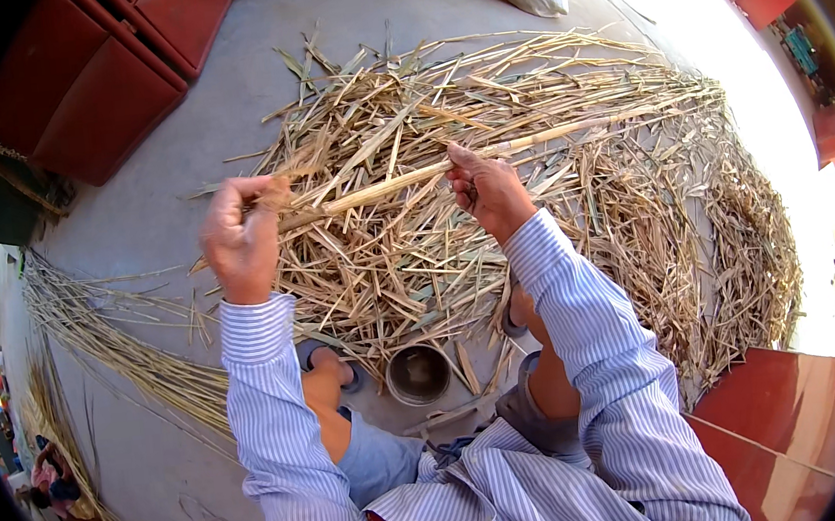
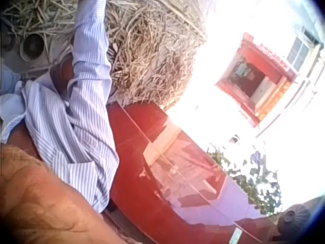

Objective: The person sits on the floor and repeatedly strips dried plant stalks by hand, pulling off outer layers and dropping them onto a growing pile. The person handles each stalk individually, rotating and peeling it before discarding the stripped material.

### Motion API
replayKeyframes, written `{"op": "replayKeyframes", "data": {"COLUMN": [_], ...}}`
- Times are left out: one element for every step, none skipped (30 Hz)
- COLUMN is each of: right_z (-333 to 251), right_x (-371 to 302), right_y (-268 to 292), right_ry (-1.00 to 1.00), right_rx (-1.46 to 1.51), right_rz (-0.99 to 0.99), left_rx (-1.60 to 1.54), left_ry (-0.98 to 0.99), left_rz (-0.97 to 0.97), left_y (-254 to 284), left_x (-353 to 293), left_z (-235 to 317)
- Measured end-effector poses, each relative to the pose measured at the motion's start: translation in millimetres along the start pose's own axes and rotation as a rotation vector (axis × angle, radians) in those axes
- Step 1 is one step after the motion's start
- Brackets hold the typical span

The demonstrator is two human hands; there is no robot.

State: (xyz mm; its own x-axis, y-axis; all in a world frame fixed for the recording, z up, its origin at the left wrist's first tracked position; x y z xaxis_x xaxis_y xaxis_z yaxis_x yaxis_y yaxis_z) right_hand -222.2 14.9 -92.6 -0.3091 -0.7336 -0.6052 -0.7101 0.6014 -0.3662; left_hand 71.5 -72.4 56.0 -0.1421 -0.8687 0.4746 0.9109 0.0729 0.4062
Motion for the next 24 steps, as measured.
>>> {"op": "replayKeyframes", "data": {"right_z": [2, 5, 9, 12, 15, 15, 14, 13, 13, 13, 12, 12, 13, 16, 21, 23, 23, 23, 25, 27, 28, 28, 27, 27], "right_x": [0, 1, 3, 4, 3, 2, 0, -2, -1, 0, 1, 2, 4, 6, 7, 7, 7, 7, 8, 7, 7, 6, 6, 5], "right_y": [5, 5, 6, 6, 3, 3, 3, -1, -3, -5, -4, -5, -6, -9, -12, -12, -13, -13, -14, -12, -11, -9, -9, -10], "right_ry": [-0.024, -0.033, -0.043, -0.053, -0.062, -0.063, -0.065, -0.065, -0.064, -0.063, -0.056, -0.051, -0.046, -0.048, -0.069, -0.073, -0.076, -0.08, -0.094, -0.105, -0.117, -0.111, -0.11, -0.11], "right_rx": [-0.01, -0.012, -0.015, -0.018, -0.021, -0.017, -0.013, -0.001, 0.01, 0.022, 0.034, 0.043, 0.052, 0.06, 0.082, 0.085, 0.086, 0.088, 0.088, 0.088, 0.089, 0.094, 0.097, 0.1], "right_rz": [0.027, 0.023, 0.018, 0.013, 0.008, 0.007, 0.007, -0.004, -0.018, -0.032, -0.038, -0.047, -0.055, -0.07, -0.086, -0.091, -0.096, -0.102, -0.105, -0.1, -0.095, -0.087, -0.082, -0.077], "left_rx": [-0.06, 0.095, 0.251, 0.407, 0.637, 0.674, 0.709, 0.754, 0.698, 0.638, 0.568, 0.568, 0.566, 0.573, 0.478, 0.452, 0.425, 0.398, -0.146, -0.162, -0.178, -0.192, -0.067, 0.205], "left_ry": [0.031, -0.044, -0.119, -0.194, -0.378, -0.438, -0.498, -0.566, -0.497, -0.427, -0.359, -0.325, -0.291, -0.251, -0.304, -0.285, -0.267, -0.248, 0.067, 0.05, 0.034, 0.018, -0.03, -0.158], "left_rz": [0.068, 0.134, 0.199, 0.263, 0.234, 0.18, 0.124, 0.069, -0.068, -0.203, -0.338, -0.404, -0.471, -0.537, -0.444, -0.409, -0.374, -0.338, -0.24, -0.162, -0.083, -0.004, 0.032, 0.018], "left_y": [13, 28, 41, 49, 44, 31, 12, 0, -10, -19, -31, -40, -48, -54, -54, -51, -50, -47, -38, -29, -19, -7, 3, 6], "left_x": [7, 11, 14, 15, 15, 13, 8, 5, 5, 0, -5, -10, -15, -21, -22, -20, -17, -15, -13, -7, -1, 3, 6, 6], "left_z": [2, 8, 13, 21, 37, 42, 49, 59, 54, 47, 38, 33, 27, 20, 23, 20, 20, 19, -3, -5, -6, -6, -2, 11]}}
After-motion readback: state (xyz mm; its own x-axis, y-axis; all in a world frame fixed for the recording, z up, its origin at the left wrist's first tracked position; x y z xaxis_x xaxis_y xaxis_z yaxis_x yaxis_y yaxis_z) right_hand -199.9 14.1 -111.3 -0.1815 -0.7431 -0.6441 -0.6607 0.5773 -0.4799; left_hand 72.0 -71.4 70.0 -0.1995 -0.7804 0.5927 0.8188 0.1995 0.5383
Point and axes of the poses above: each hand's wrist, its own x-axis towards the middle knuckle, its own y-axis out of the back of the hand, z = x × y, the point moved 8 cm from there along x, towards the middle knuckle, and after that the axes turned 4 degrees about -y, right-handed, at the moved point
